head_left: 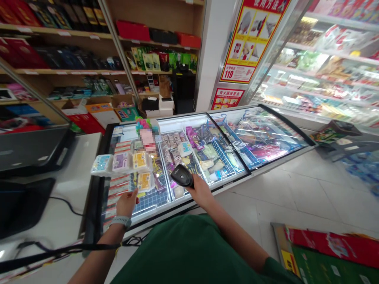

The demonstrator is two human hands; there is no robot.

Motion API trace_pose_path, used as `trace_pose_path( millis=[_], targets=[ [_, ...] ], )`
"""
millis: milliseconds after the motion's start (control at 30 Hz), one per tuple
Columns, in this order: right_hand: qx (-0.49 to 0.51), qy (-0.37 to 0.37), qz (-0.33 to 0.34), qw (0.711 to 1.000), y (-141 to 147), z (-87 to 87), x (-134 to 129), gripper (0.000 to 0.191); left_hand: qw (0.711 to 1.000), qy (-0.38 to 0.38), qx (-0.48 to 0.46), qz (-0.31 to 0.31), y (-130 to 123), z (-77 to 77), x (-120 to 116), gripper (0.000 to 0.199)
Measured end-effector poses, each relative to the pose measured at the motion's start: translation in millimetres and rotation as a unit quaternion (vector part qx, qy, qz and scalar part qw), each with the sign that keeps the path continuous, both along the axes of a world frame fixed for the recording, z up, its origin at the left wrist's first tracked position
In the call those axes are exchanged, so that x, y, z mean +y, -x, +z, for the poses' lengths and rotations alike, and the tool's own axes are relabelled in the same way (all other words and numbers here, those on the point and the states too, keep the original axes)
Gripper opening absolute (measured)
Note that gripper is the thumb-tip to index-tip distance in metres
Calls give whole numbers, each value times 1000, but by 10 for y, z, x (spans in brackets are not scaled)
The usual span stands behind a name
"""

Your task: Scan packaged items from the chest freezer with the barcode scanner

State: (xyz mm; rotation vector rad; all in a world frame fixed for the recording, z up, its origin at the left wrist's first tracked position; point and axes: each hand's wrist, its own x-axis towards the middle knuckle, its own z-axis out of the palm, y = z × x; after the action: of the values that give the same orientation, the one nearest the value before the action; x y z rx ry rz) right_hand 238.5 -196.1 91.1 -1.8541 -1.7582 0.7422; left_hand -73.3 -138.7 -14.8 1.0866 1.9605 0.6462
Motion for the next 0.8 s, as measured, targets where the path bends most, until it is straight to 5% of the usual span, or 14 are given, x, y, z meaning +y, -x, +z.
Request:
trace_pose_path(
  millis=[167, 400, 633, 800],
  targets=[
    [22, -15, -58, 998, -125, 38, 88, 21, 994, -20, -65, -90, -275, 234, 170, 40],
    [72, -37, -149, 986, -309, 33, 13, 23, 977, 39, -142, -156, -1001, 390, 812, 48],
    [74, -34, -195, 977, -395, -35, -242, 20, 964, 147, -169, -142, -1763, 340, 1355, 33],
    [90, -28, -235, 967, -449, -91, -404, 24, 953, 181, -205, -127, -2135, 236, 1451, 37]
  ],
)
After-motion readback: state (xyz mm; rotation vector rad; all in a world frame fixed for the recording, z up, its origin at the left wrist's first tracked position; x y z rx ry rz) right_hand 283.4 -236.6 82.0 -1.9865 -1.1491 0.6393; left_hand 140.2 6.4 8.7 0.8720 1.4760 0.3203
